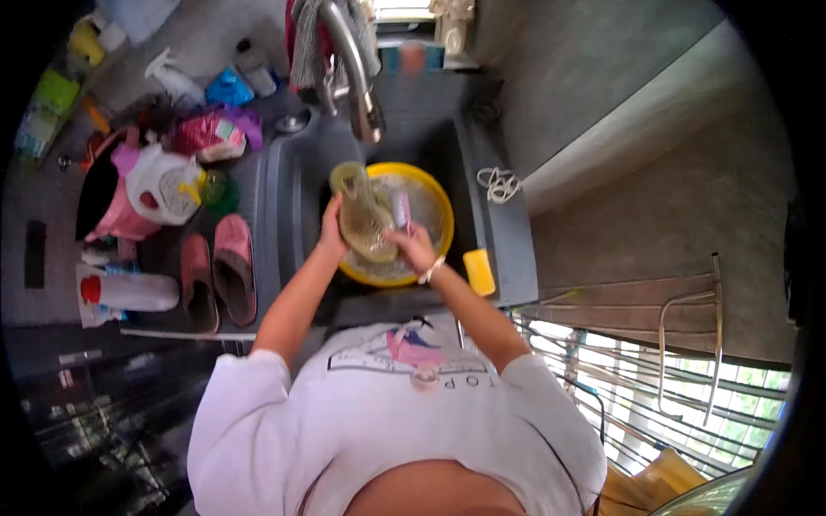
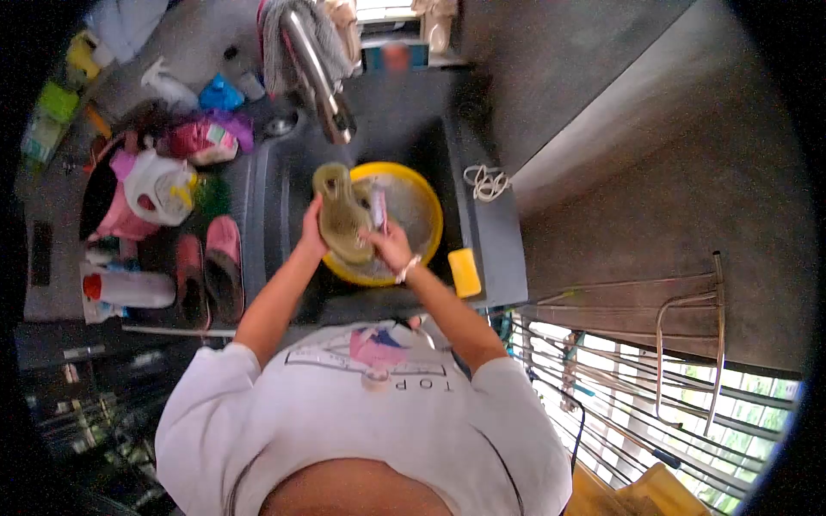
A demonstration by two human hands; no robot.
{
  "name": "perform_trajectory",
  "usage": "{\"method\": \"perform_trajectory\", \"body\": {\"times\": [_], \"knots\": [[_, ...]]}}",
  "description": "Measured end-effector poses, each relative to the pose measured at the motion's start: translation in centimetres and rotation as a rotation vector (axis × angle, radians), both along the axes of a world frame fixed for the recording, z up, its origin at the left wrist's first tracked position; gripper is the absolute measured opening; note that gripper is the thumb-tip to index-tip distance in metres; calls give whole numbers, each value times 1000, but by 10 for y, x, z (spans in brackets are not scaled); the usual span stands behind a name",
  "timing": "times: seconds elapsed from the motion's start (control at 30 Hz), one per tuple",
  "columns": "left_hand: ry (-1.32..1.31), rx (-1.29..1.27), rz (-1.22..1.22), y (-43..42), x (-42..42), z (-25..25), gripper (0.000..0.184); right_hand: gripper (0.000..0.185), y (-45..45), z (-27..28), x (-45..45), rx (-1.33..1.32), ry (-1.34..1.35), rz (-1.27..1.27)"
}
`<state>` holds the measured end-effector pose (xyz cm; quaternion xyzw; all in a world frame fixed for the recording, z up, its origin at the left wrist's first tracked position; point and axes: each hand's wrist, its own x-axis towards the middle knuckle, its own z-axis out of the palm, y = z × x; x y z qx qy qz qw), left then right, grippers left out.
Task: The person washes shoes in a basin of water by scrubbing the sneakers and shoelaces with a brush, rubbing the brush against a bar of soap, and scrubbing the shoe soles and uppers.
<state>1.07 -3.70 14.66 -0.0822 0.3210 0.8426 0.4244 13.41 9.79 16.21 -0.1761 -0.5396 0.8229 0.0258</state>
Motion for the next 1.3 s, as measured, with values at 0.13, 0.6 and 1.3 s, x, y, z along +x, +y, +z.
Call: {"method": "perform_trajectory", "body": {"times": [0.13,0.6,1.3], "knots": [[-85,65,202,2,7,-6,65,21,9,2,-4,-222,-157,8],[-44,321,48,9,21,-1,58,38,2,-27,15,777,191,75],[-46,237,-73,-9,17,29,83,53,-1,63,8,1701,430,855]]}}
